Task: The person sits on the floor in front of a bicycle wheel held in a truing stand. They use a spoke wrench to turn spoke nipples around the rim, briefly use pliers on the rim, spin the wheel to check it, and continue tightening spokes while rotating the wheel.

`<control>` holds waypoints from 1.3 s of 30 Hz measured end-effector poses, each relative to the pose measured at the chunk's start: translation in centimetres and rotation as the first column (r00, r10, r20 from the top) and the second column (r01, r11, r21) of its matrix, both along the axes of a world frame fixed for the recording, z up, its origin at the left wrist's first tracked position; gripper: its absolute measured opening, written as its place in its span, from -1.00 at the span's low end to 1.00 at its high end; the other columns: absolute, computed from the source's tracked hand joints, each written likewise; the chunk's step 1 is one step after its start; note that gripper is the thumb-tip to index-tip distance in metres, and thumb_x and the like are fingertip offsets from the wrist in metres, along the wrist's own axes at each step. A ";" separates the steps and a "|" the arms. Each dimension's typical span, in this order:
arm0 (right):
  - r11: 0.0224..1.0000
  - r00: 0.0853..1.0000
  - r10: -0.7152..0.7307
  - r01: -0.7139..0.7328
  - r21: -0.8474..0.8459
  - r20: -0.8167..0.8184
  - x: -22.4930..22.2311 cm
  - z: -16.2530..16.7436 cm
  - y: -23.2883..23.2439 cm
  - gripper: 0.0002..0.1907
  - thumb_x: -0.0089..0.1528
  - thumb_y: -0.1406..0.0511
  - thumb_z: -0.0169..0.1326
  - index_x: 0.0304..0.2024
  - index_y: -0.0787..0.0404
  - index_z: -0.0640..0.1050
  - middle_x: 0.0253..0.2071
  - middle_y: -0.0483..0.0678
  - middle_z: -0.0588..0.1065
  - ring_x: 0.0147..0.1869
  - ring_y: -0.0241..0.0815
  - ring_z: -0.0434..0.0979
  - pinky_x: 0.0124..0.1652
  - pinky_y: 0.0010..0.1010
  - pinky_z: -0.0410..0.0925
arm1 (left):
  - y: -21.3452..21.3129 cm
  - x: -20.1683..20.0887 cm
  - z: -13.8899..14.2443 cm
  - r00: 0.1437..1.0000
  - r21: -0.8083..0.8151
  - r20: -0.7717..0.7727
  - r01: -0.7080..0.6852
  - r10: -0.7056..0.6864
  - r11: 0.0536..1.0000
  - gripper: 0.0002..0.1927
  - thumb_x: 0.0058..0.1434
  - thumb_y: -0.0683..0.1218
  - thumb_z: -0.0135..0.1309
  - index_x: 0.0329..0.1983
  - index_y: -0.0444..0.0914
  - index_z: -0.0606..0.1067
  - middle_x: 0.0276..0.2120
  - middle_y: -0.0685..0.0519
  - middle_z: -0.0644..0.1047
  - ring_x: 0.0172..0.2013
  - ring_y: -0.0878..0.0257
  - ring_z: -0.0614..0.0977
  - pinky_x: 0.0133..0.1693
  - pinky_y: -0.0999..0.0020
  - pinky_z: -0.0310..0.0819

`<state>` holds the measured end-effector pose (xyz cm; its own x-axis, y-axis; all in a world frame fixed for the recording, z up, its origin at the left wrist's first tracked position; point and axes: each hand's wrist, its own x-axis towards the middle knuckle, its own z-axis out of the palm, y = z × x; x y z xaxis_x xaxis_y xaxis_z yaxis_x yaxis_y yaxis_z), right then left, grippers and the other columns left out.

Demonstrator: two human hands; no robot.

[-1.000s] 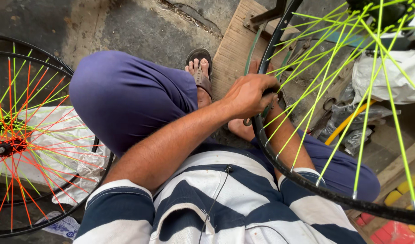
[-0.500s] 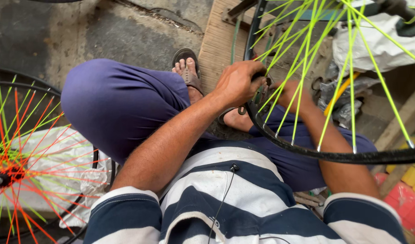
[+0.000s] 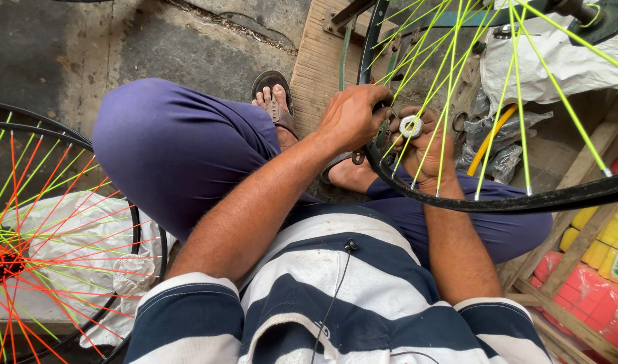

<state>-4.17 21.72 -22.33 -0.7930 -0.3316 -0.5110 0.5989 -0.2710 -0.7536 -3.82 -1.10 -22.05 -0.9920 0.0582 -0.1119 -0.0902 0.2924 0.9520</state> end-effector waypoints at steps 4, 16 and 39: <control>1.000 0.999 -0.004 0.003 0.021 0.034 0.4 0.0 0.0 -0.71 0.29 0.57 0.01 0.06 0.34 0.51 -0.19 0.14 0.58 -0.28 -0.11 0.60 -0.27 -0.43 0.46 | -0.1 0.1 -0.1 1.000 0.001 -0.012 -0.008 0.008 1.000 -0.76 0.17 -0.03 0.20 -0.14 -0.21 0.59 -0.22 -0.13 0.63 -0.15 -0.17 0.63 -0.15 -0.04 0.48; 0.998 0.998 0.054 -0.054 -0.017 0.042 1.0 0.7 -0.7 -0.78 0.32 0.49 0.12 0.03 0.35 0.54 -0.18 0.13 0.58 -0.26 -0.11 0.60 -0.28 -0.44 0.45 | 0.0 0.1 -0.2 1.000 -0.021 0.002 0.023 -0.023 1.000 -0.76 0.19 -0.04 0.18 -0.11 -0.21 0.58 -0.20 -0.09 0.63 -0.13 -0.11 0.64 -0.11 0.00 0.48; 0.787 0.931 0.356 -0.253 0.563 -0.080 0.8 2.1 -2.4 -0.69 0.32 0.38 0.16 0.10 0.36 0.49 -0.17 -0.04 0.56 -0.22 -0.29 0.57 -0.26 -0.50 0.45 | -0.2 0.1 0.3 0.999 -0.019 0.027 0.031 -0.031 0.999 -0.76 0.20 -0.03 0.18 -0.11 -0.21 0.58 -0.19 -0.10 0.64 -0.12 -0.13 0.64 -0.12 -0.01 0.48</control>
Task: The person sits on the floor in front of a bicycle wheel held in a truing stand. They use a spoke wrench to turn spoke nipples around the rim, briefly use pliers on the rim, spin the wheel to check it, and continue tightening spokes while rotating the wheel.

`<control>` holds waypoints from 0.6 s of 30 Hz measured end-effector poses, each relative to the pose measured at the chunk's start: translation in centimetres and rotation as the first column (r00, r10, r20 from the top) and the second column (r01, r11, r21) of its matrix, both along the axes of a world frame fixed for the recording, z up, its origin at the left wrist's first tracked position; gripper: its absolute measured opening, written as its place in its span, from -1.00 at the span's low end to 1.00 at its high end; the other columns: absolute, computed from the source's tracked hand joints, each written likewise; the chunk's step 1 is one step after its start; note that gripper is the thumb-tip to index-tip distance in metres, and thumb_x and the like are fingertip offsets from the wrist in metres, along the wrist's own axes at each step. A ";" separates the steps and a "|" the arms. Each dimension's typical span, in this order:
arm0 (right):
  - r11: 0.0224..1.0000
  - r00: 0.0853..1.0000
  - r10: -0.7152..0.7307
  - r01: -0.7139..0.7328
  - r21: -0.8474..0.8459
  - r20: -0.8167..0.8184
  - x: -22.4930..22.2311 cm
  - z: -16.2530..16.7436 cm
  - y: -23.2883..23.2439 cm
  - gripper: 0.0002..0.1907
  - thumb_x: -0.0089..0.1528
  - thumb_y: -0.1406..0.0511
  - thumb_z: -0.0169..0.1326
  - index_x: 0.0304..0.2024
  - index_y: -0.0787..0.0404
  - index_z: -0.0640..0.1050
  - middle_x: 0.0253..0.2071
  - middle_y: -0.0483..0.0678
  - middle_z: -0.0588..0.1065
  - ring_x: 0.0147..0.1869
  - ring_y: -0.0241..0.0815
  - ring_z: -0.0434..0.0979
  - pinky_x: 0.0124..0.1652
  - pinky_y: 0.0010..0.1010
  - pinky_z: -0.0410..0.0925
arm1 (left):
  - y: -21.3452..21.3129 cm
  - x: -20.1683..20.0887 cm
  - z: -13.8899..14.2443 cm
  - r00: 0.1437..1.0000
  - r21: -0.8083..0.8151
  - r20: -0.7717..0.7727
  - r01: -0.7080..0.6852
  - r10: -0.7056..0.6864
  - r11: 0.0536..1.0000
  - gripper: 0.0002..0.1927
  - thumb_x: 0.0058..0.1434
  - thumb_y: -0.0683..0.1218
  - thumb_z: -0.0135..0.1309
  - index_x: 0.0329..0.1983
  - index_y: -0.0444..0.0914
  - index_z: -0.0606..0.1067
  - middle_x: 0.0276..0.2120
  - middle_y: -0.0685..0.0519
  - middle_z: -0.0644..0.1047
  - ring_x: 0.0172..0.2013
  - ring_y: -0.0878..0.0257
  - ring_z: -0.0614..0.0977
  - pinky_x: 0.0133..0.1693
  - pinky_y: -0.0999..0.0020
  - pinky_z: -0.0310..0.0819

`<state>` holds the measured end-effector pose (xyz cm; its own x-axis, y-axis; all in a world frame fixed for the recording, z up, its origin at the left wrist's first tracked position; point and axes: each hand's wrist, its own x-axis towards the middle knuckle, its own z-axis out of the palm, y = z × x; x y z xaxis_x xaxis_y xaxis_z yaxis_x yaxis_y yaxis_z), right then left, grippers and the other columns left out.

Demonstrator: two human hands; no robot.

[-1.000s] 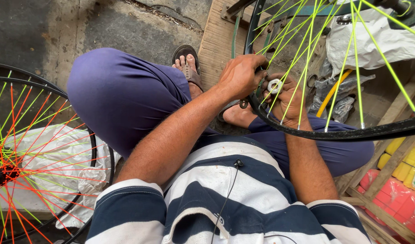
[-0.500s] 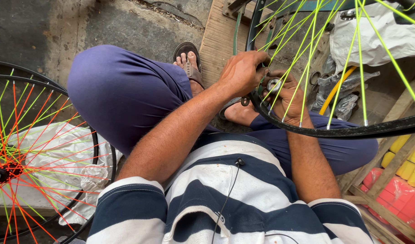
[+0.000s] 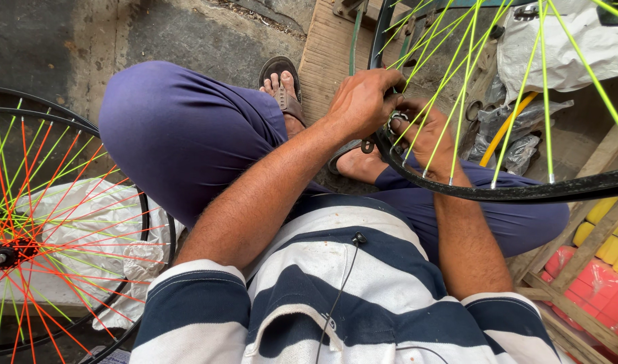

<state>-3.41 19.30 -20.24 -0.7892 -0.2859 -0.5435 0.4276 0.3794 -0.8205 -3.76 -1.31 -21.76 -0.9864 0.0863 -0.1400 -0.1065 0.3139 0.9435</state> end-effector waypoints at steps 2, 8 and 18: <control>1.000 1.000 0.012 -0.012 0.021 0.000 -0.3 0.7 -0.1 -0.66 0.30 0.38 0.16 0.10 0.36 0.48 -0.15 -0.03 0.57 -0.21 -0.27 0.60 -0.25 -0.47 0.48 | 0.0 0.0 0.0 1.000 -0.009 0.020 0.008 -0.008 1.000 -0.76 0.22 -0.03 0.16 -0.10 -0.21 0.58 -0.18 -0.09 0.64 -0.12 -0.11 0.65 -0.12 0.00 0.49; 0.994 0.994 0.107 -0.107 -0.030 0.010 -0.7 1.3 0.5 -0.65 0.35 0.37 0.13 0.17 0.38 0.52 -0.03 0.00 0.59 -0.04 -0.29 0.61 -0.03 -0.46 0.51 | 0.0 0.2 0.0 1.000 -0.001 -0.011 0.014 -0.014 1.000 -0.76 0.22 -0.03 0.17 -0.09 -0.21 0.57 -0.19 -0.09 0.64 -0.13 -0.11 0.66 -0.11 -0.01 0.49; 0.973 0.975 0.224 -0.223 -0.059 0.009 -1.3 1.7 0.8 -0.66 0.37 0.33 0.12 0.16 0.37 0.54 -0.08 -0.09 0.57 -0.03 -0.33 0.58 -0.03 -0.47 0.47 | -0.1 0.3 0.1 1.000 0.013 -0.010 0.011 -0.011 1.000 -0.77 0.21 -0.03 0.17 -0.12 -0.21 0.58 -0.20 -0.08 0.64 -0.14 -0.12 0.65 -0.12 0.00 0.49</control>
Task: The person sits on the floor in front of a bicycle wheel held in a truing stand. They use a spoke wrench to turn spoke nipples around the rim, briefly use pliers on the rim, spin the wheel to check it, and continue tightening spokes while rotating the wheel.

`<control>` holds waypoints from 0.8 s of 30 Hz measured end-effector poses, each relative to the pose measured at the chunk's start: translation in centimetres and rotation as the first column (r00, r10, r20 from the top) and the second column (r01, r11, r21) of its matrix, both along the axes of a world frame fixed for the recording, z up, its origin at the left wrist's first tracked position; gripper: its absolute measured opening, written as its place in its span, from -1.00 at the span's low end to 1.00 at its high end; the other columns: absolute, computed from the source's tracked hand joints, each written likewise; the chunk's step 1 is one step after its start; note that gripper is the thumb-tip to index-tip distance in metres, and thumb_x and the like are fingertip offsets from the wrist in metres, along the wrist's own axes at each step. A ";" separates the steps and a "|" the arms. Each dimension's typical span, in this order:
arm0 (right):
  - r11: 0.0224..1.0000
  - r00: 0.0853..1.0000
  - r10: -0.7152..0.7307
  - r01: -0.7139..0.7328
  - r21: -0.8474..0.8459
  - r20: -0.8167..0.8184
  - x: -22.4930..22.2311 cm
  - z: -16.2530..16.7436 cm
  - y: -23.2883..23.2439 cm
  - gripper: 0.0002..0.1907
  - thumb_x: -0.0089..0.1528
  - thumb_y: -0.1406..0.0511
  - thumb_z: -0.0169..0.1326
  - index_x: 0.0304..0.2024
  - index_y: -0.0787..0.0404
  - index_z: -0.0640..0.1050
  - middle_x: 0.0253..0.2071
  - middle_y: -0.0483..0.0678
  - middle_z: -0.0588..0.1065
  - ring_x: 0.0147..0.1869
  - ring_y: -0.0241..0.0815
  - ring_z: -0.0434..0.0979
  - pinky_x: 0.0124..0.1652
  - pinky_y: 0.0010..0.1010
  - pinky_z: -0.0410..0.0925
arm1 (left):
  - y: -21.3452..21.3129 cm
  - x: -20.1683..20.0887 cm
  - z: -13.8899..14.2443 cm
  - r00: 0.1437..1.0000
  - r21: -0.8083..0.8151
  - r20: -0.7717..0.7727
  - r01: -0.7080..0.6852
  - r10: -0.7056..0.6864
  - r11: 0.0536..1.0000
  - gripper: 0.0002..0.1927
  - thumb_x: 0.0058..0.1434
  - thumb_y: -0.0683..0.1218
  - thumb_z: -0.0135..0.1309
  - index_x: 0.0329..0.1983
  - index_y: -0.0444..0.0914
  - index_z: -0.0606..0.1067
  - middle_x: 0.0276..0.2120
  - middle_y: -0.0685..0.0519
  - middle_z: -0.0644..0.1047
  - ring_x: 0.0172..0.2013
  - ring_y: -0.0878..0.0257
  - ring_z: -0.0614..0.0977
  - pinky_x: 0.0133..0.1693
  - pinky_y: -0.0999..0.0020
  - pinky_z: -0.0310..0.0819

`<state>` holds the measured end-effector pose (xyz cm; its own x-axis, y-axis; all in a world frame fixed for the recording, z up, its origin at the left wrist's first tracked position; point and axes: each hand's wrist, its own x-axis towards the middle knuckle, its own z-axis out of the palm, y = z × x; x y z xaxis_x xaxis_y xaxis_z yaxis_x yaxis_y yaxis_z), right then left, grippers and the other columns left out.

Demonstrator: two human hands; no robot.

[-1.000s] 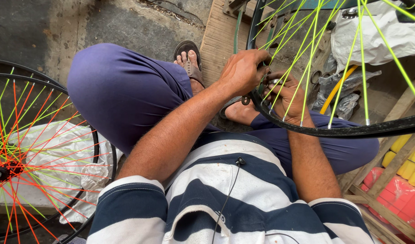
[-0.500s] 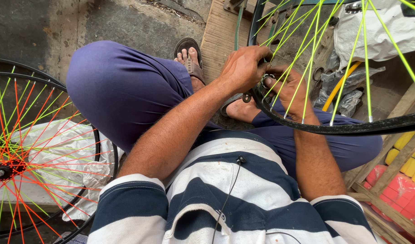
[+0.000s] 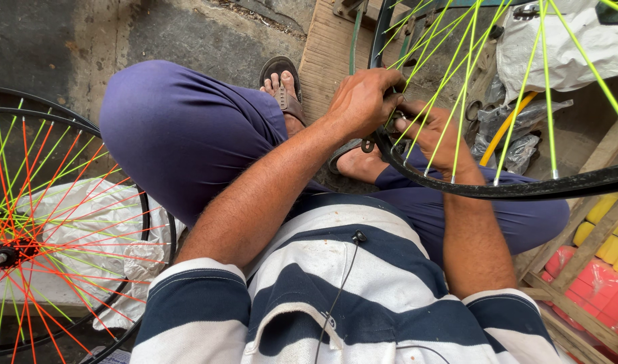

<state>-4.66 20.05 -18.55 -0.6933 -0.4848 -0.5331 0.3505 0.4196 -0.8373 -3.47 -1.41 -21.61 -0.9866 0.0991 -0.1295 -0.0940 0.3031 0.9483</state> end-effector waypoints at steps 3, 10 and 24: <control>0.999 0.998 -0.038 0.036 0.033 0.056 -0.3 0.5 -0.5 -0.64 0.34 0.32 0.15 0.16 0.34 0.55 -0.13 -0.10 0.59 -0.10 -0.33 0.57 -0.11 -0.48 0.47 | 0.0 -0.1 0.0 1.000 0.002 -0.026 -0.004 0.004 1.000 -0.78 0.21 -0.03 0.17 -0.13 -0.21 0.58 -0.20 -0.09 0.64 -0.13 -0.13 0.64 -0.12 -0.01 0.49; 0.998 0.998 -0.013 0.009 0.055 0.067 -0.4 0.0 -1.9 -0.71 0.36 0.28 0.15 0.07 0.31 0.59 -0.18 -0.20 0.56 -0.14 -0.38 0.53 -0.18 -0.51 0.42 | 0.4 0.0 -0.5 1.000 -0.012 -0.026 -0.003 0.002 1.000 -0.77 0.21 -0.03 0.15 -0.13 -0.21 0.58 -0.19 -0.10 0.63 -0.12 -0.11 0.64 -0.11 0.02 0.50; 0.989 0.940 -0.103 0.060 -0.138 -0.326 3.3 -2.7 2.0 -0.63 0.18 0.32 0.29 -0.01 0.20 0.45 -0.10 -0.10 0.47 0.04 -0.26 0.51 0.04 -0.33 0.41 | 0.4 -0.2 -1.6 0.943 -0.034 0.061 0.330 -0.328 0.943 -0.62 0.09 0.06 0.28 -0.09 -0.21 0.60 -0.23 -0.19 0.64 -0.18 -0.18 0.65 -0.17 -0.01 0.52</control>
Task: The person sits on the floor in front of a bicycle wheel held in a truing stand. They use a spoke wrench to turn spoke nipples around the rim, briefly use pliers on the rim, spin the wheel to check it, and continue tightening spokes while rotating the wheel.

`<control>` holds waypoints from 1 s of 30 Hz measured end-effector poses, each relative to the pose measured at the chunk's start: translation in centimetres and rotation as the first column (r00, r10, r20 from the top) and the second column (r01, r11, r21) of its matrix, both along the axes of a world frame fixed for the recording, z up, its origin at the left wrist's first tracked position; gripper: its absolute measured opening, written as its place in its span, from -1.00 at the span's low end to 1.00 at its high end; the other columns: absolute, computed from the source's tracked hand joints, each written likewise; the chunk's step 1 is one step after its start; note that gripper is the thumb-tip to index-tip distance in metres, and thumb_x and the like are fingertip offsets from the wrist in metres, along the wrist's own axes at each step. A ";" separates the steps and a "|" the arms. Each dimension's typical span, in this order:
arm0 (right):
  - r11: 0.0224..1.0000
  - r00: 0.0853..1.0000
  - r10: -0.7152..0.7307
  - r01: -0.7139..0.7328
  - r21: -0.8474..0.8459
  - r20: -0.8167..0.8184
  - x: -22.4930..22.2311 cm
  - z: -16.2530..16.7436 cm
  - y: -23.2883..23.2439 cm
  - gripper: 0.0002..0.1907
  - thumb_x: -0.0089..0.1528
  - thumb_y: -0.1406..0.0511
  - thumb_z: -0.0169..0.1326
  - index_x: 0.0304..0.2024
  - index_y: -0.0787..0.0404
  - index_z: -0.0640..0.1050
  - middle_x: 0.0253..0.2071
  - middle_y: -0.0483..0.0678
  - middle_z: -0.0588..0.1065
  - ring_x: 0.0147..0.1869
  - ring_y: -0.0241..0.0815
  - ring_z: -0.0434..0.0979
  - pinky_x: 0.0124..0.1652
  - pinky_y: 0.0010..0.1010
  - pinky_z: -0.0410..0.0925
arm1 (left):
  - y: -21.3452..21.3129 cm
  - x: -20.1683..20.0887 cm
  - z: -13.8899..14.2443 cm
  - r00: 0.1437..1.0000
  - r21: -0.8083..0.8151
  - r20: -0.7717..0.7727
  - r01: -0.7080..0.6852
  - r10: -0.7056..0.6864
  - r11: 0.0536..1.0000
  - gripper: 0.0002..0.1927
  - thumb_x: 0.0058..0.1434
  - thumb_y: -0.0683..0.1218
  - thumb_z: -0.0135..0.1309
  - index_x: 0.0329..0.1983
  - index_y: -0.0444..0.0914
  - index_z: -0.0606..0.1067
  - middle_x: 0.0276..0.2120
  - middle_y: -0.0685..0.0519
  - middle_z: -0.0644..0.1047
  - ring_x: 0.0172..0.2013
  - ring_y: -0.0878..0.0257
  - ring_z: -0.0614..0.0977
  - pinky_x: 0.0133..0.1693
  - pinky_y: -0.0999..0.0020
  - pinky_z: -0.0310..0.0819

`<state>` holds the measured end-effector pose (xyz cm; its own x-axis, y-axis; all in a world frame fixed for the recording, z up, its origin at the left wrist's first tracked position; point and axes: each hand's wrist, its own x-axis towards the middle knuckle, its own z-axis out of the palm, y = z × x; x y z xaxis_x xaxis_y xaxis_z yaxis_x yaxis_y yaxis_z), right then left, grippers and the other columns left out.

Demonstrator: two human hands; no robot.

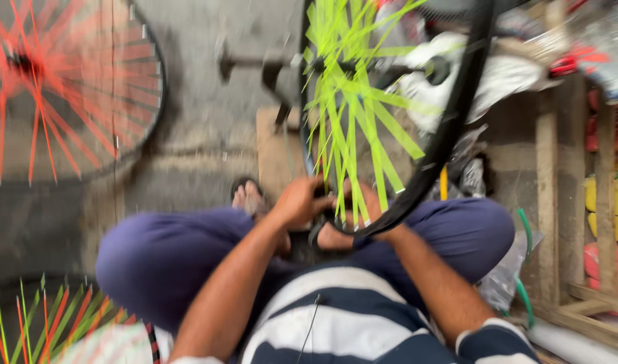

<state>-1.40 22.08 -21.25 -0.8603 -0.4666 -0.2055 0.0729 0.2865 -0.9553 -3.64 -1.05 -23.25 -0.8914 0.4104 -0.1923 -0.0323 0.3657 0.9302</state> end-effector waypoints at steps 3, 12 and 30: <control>0.955 0.999 -0.033 0.040 0.295 -0.029 1.8 1.7 -1.3 -0.72 0.16 0.31 0.26 -0.09 0.18 0.55 -0.25 -0.05 0.54 -0.15 -0.16 0.56 -0.12 -0.33 0.44 | 2.0 0.6 -0.5 0.982 -0.186 -0.112 -0.173 0.154 0.967 -0.51 0.07 0.08 0.31 -0.04 -0.26 0.48 -0.25 -0.20 0.62 -0.18 -0.24 0.62 -0.19 -0.10 0.47; 0.942 0.795 0.134 0.083 0.324 -0.592 2.2 8.7 -2.2 -0.72 0.14 0.31 0.25 -0.09 0.19 0.60 -0.18 0.09 0.61 -0.08 0.16 0.62 -0.15 -0.12 0.47 | 0.0 -0.6 2.1 0.983 0.221 0.179 0.003 -0.043 0.975 -0.53 0.24 0.05 0.25 0.11 -0.31 0.56 -0.34 -0.09 0.61 -0.35 0.12 0.62 -0.29 0.23 0.50; 0.977 0.851 0.050 0.068 0.203 -0.523 1.8 9.3 -0.6 -0.74 0.10 0.30 0.38 -0.17 0.16 0.68 -0.25 0.03 0.66 -0.11 0.03 0.71 -0.08 -0.21 0.50 | 2.2 -1.5 5.2 0.930 0.428 0.356 -0.072 -0.095 0.901 -0.42 0.09 0.00 0.32 0.13 -0.35 0.48 -0.13 -0.05 0.64 -0.15 0.14 0.66 -0.11 0.12 0.55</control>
